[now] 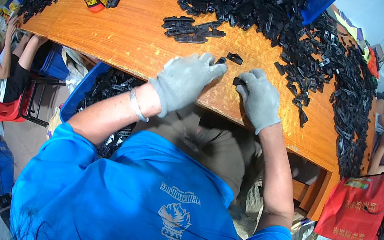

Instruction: The person wearing gloves repeatedly picks up plastic components from piles on a workbench, snaps them together by hand to assemble parts, and places the assembled items onto the table.

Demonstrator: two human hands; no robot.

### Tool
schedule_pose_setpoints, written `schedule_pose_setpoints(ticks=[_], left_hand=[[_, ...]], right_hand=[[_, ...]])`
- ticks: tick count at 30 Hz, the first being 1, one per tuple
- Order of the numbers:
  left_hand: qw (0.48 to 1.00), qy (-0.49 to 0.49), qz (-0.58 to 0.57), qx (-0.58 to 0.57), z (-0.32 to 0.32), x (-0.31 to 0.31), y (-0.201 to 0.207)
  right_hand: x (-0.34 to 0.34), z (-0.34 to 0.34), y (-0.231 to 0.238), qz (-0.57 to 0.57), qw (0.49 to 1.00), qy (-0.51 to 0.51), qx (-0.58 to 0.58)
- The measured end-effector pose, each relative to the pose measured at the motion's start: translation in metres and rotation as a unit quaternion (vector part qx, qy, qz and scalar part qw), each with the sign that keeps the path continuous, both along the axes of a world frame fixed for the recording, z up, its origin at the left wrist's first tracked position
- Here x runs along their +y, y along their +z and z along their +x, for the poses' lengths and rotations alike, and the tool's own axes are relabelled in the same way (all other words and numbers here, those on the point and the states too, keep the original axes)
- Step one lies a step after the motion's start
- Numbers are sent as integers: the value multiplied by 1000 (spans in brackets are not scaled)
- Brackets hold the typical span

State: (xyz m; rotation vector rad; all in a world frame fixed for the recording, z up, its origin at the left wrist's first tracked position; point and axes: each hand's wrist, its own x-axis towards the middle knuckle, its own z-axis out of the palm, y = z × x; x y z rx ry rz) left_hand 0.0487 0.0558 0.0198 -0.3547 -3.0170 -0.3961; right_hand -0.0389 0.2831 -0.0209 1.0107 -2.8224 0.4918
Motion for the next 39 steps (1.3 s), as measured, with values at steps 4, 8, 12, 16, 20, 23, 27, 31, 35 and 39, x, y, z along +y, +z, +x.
schedule_pose_setpoints(ticks=[4, 8, 12, 16, 20, 23, 27, 31, 35, 39], left_hand=[[978, -121, -98, 142, -38, -21, -13], [993, -104, -22, 42, -41, -35, -20], [975, -69, 177, 118, -23, -52, -49], [974, -40, 202, 99, -18, -60, -63], [975, -25, 201, 91, -19, -58, -63], [977, -6, 189, 100, -18, -60, -70], [977, -13, 177, 116, -21, -58, -73], [972, -17, 194, 128, -16, -63, -75], [974, -12, 191, 124, -14, -65, -72], [980, 9, 169, 101, -17, -52, -73]], right_hand=[[6, 1, 3, -8, 1000, -1, -19], [3, 1, 4, -8, 999, -26, -38], [-22, 12, 9, -112, 994, 15, -16], [-41, 13, -5, -134, 989, 48, -34], [-44, 12, -2, -108, 991, 55, -52], [-45, 13, -4, -103, 992, 67, -28], [-44, 5, -7, -128, 988, 72, -38], [-50, 2, -2, -100, 990, 76, -61], [-57, 7, 0, -89, 991, 94, -36], [-70, 5, -7, -28, 992, 112, 43]])
